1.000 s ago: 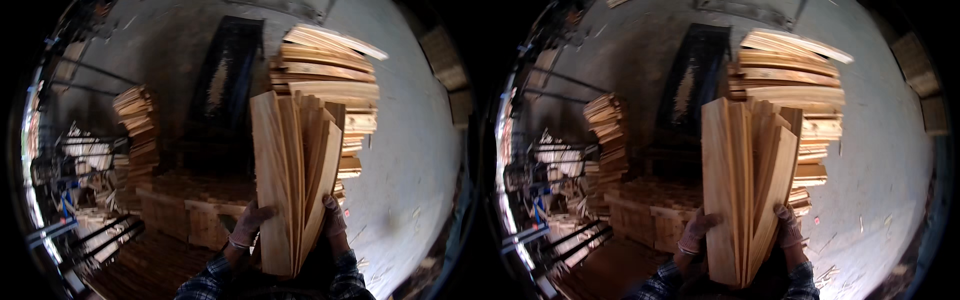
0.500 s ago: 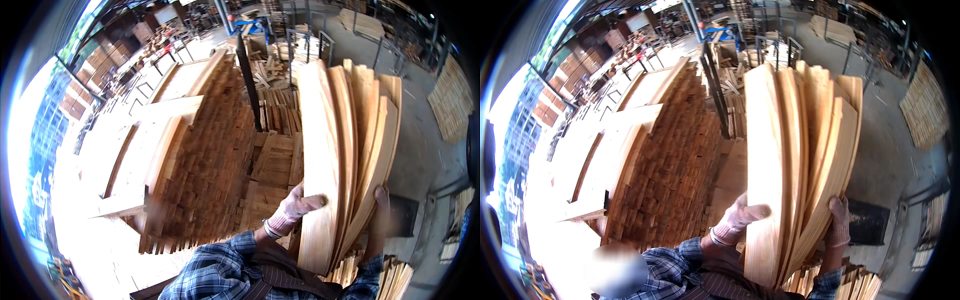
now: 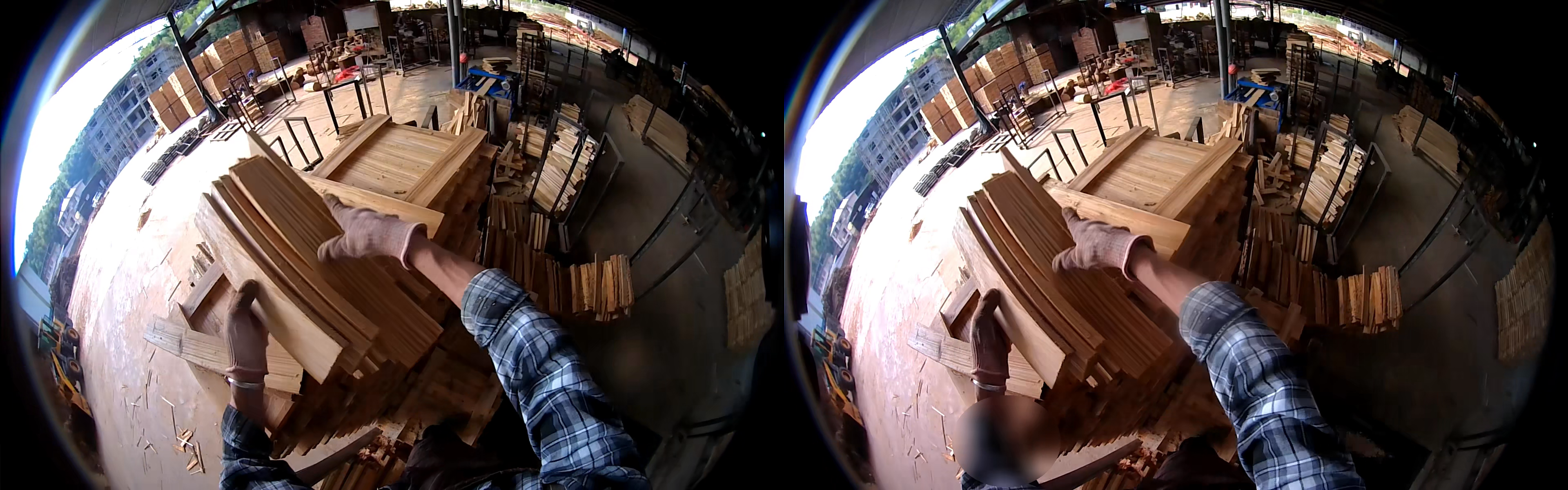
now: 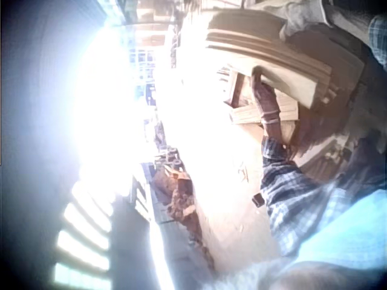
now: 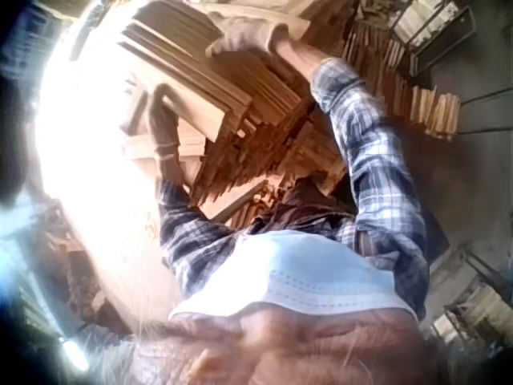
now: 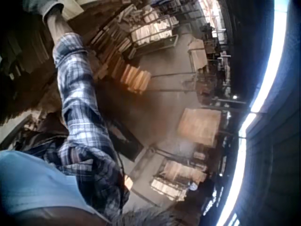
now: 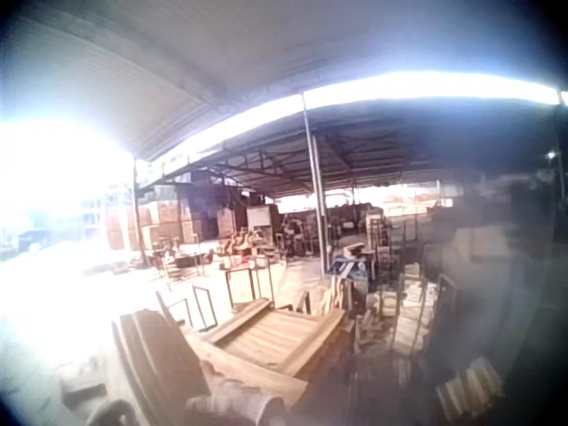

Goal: The person repeatedly picks up wooden planks from a large pile and stacks them onto a metal rack. They handle the planks by hand, lifting them from the ground and arranging them in a neat stack on the rack.

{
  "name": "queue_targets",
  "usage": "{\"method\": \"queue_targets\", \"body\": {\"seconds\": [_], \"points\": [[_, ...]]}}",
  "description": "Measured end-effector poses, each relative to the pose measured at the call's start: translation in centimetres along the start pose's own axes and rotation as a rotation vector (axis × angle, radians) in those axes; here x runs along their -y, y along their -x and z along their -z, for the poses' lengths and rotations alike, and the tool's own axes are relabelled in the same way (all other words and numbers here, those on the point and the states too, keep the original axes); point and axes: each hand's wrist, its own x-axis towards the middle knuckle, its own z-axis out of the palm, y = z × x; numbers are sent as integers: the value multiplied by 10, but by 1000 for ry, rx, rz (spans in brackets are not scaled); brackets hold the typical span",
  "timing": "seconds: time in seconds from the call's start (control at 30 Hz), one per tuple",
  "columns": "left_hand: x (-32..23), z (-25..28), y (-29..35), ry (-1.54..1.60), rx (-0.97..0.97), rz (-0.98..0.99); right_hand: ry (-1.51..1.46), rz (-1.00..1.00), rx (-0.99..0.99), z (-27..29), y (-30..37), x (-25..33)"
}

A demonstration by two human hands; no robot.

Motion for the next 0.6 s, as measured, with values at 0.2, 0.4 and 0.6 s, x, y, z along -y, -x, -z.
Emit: {"method": "queue_targets", "body": {"seconds": [0.2,0.4,0.6], "points": [[51,41,-52,-927,-194,-317,-194,50,5,-50,18,-43],[-78,-29,-10,-1270,370,-1095,-446,-235,-639,-71,192,-89],[-3,-343,16,-592,880,-1050,-867,-1171,-437,-185,447,-55]]}}
